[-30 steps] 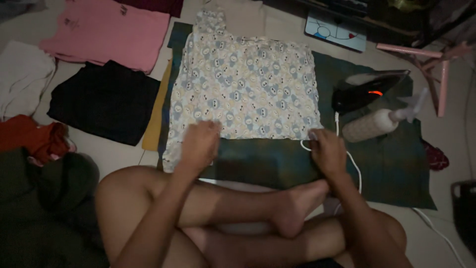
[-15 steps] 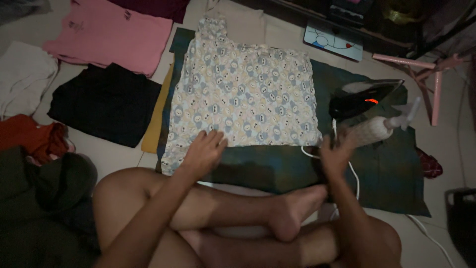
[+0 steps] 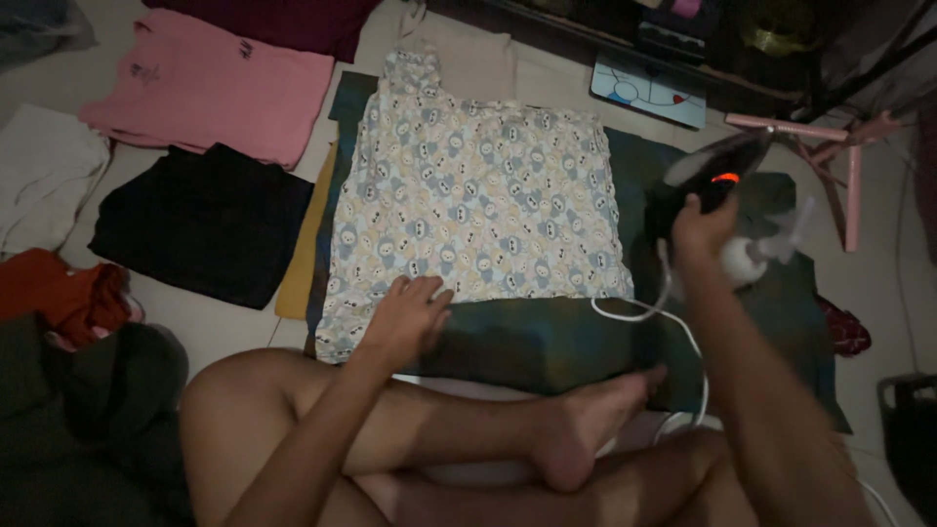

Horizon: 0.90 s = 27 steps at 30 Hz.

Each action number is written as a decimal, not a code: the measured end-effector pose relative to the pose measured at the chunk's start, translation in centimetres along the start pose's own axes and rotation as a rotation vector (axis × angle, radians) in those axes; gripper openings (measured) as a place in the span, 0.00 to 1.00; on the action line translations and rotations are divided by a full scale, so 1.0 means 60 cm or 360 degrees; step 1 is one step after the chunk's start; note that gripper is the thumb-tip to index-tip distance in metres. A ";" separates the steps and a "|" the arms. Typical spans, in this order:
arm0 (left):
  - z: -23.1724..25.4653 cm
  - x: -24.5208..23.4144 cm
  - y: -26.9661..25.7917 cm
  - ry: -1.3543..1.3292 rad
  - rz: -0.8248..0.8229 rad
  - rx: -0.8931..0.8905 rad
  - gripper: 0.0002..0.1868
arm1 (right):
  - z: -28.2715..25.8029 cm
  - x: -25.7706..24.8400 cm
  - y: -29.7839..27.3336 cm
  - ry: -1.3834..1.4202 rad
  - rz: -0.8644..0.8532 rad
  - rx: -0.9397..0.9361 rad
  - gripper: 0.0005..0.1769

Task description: Iron a patterned t-shirt on the floor using a handheld iron.

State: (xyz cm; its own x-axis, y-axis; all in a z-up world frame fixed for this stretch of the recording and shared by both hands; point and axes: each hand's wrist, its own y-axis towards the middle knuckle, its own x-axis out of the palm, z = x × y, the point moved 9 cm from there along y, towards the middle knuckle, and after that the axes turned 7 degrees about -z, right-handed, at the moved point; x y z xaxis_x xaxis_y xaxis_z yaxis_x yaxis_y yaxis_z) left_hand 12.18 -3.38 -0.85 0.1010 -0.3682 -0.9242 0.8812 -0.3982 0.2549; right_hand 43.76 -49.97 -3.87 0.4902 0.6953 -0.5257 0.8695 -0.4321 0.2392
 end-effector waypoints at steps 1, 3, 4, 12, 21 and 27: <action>-0.012 -0.005 -0.003 -0.0017 0.0057 -0.0092 0.17 | -0.041 0.005 -0.001 -0.0086 -0.0051 -0.0247 0.35; -0.027 -0.012 -0.008 -0.0036 0.0106 -0.0198 0.13 | -0.137 -0.007 -0.039 -0.0173 -0.0118 -0.0490 0.36; -0.039 -0.016 -0.011 -0.0015 0.0113 -0.0310 0.11 | -0.202 -0.009 -0.075 -0.0254 -0.0288 -0.0617 0.31; -0.045 -0.049 -0.021 0.0040 0.0328 -0.0396 0.11 | -0.388 0.096 -0.287 -0.0688 -0.1254 -0.0966 0.30; -0.049 -0.059 -0.026 -0.0005 0.0347 -0.0416 0.09 | -0.346 0.201 -0.413 -0.1373 -0.1684 -0.1274 0.32; -0.047 -0.060 -0.022 0.0027 0.0337 -0.0456 0.09 | -0.333 0.179 -0.395 -0.1284 -0.1577 -0.1232 0.31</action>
State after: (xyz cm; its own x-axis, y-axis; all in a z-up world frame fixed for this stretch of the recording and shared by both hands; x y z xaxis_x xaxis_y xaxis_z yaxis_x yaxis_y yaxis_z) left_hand 11.94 0.82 1.33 0.3006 -0.4026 -0.8646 0.9335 -0.0616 0.3532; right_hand 29.65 -20.76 1.14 -0.2432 -0.0917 -0.9656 0.7630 0.5966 -0.2488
